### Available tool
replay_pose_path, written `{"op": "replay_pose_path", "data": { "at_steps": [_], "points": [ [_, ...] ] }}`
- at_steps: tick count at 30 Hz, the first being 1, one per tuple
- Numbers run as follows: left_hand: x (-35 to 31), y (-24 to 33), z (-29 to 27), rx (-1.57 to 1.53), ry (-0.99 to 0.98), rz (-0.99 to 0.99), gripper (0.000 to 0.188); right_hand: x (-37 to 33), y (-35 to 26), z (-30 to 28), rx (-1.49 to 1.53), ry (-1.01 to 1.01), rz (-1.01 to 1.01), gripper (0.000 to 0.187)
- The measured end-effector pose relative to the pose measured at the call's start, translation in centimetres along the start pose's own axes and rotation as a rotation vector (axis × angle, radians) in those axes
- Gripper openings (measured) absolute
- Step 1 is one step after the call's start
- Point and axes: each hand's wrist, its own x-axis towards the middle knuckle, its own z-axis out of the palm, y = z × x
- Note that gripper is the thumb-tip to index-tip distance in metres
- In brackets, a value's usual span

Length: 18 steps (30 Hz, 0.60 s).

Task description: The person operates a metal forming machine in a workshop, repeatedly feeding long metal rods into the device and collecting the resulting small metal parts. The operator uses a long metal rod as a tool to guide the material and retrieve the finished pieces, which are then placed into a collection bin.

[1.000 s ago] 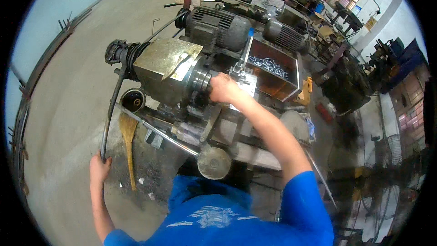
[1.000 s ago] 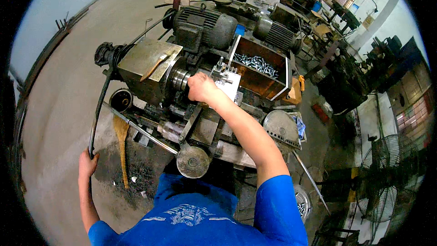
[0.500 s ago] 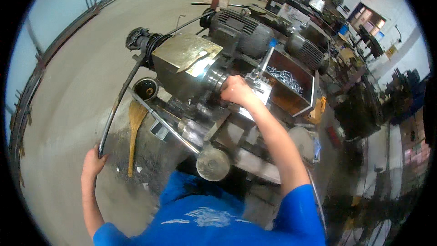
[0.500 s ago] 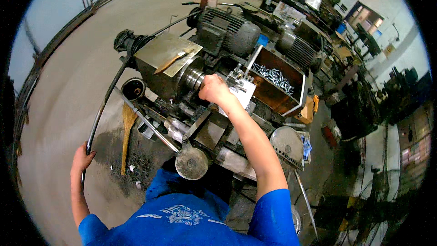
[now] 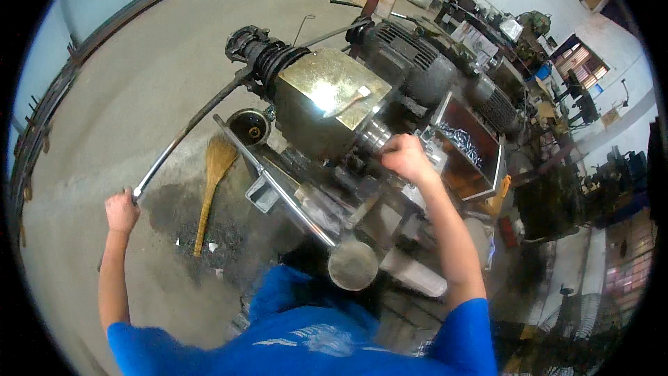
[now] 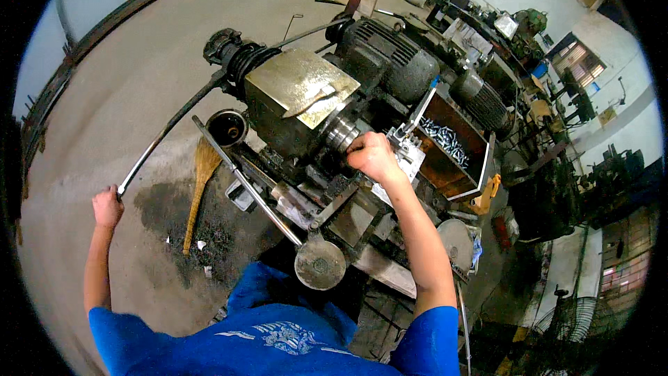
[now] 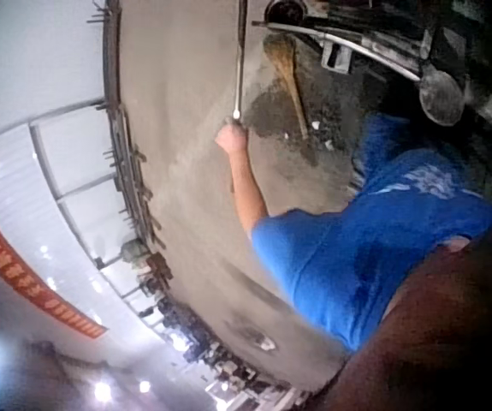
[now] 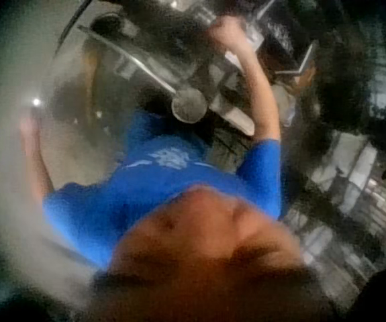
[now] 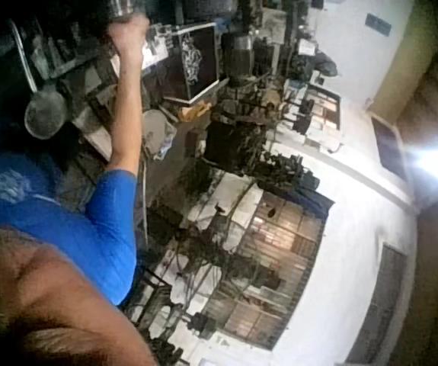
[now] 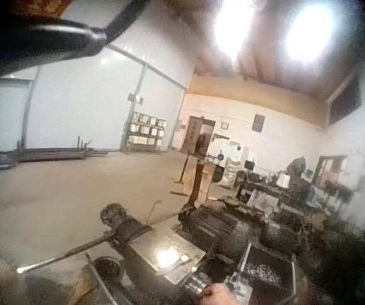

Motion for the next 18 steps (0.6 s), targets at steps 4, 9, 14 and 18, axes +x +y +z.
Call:
{"op": "replay_pose_path", "data": {
  "at_steps": [4,9,14,18],
  "points": [
    [5.8,-3.5,1.4,0.070,0.122,0.060,0.011,0.2,0.8,0.2,-0.027,0.003,-0.049,0.028],
    [7.4,-2.9,1.4,-0.018,-0.068,-0.054,0.014,-0.5,0.7,0.7,-0.173,0.111,-0.170,0.027],
    [5.7,9.4,-0.4,-0.776,0.677,0.133,0.023,-7.1,0.5,-1.8,-0.068,0.511,-0.248,0.022],
    [4.9,19.9,11.9,-0.902,-0.291,-0.013,0.027,-15.3,4.3,-2.9,-0.012,0.517,0.035,0.027]
  ]
}}
